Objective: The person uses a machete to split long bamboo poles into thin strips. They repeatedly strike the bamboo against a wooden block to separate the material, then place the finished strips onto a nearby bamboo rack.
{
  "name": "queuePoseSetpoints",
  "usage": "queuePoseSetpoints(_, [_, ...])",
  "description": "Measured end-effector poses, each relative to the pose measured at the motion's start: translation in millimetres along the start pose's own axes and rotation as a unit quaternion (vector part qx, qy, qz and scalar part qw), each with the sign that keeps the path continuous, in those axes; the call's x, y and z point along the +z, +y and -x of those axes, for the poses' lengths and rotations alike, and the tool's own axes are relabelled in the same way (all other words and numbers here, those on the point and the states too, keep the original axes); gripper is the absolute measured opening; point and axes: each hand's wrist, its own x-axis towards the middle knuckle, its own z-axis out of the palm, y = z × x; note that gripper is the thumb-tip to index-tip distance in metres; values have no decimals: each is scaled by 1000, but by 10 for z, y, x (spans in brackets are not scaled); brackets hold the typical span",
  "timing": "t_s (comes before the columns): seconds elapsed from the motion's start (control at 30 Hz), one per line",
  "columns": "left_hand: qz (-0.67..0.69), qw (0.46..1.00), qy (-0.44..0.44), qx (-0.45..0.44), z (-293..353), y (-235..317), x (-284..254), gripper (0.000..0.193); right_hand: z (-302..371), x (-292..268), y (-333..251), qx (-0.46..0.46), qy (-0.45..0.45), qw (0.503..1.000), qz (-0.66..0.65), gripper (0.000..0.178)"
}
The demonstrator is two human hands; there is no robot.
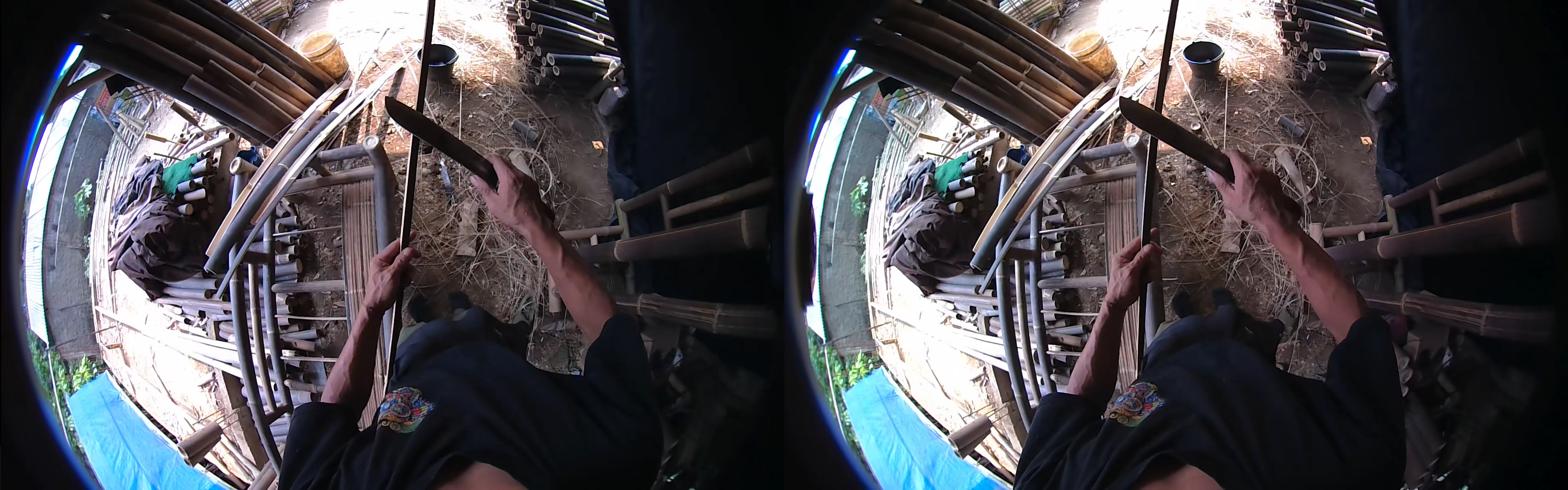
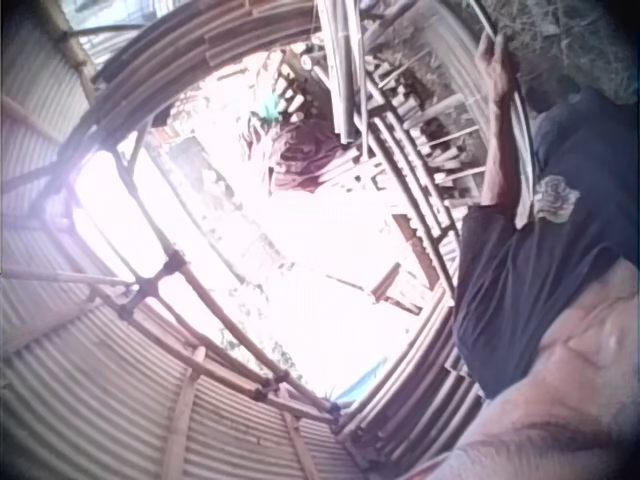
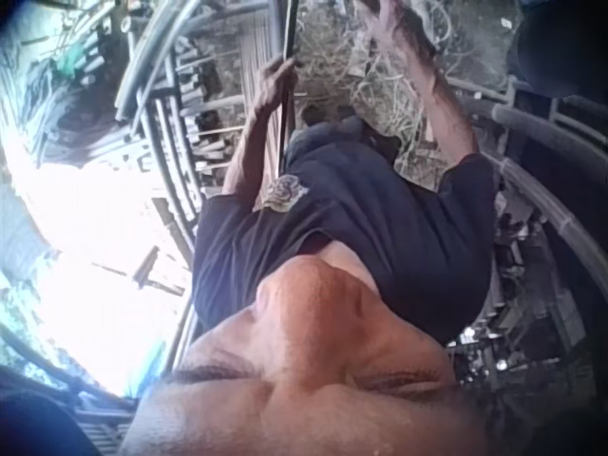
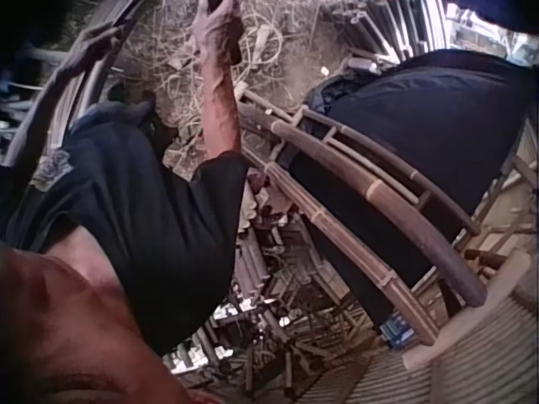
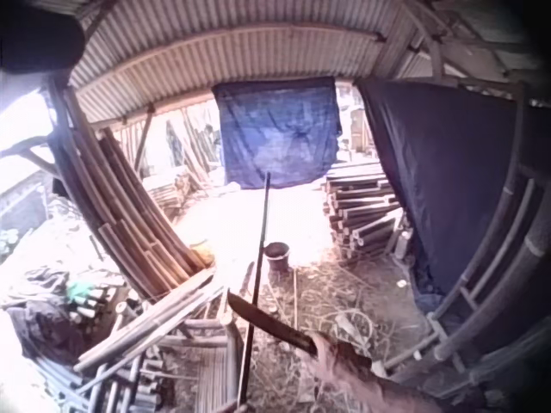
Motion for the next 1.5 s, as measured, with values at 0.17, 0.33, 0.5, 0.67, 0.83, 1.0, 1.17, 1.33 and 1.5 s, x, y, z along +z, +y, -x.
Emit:
queuePoseSetpoints(0.17, [-116,989,84,22,28,204,440,41,130,140,89,-83,-46,995,19,58])
queuePoseSetpoints(0.33, [-234,952,185,72,154,149,669,36,286,197,127,-210,-42,976,29,57])
queuePoseSetpoints(0.5, [-278,932,219,84,237,80,674,33,576,292,-42,-134,-84,987,-12,56])
queuePoseSetpoints(0.67, [-323,926,194,-6,379,322,800,31,433,272,130,-50,-42,998,-18,54])
queuePoseSetpoints(0.83, [-300,937,181,-2,519,161,741,30,411,245,263,-99,-71,992,-14,60])
queuePoseSetpoints(1.0, [-310,934,177,3,645,227,760,29,421,188,260,-47,-110,993,-15,62])
queuePoseSetpoints(1.17, [-325,931,161,-30,740,236,747,28,226,269,610,-9,-24,998,52,57])
queuePoseSetpoints(1.33, [-296,942,155,-23,772,213,708,26,495,288,293,-285,28,958,31,58])
queuePoseSetpoints(1.5, [-317,938,135,-43,1117,100,624,22,-195,-109,1084,163,-39,984,65,62])
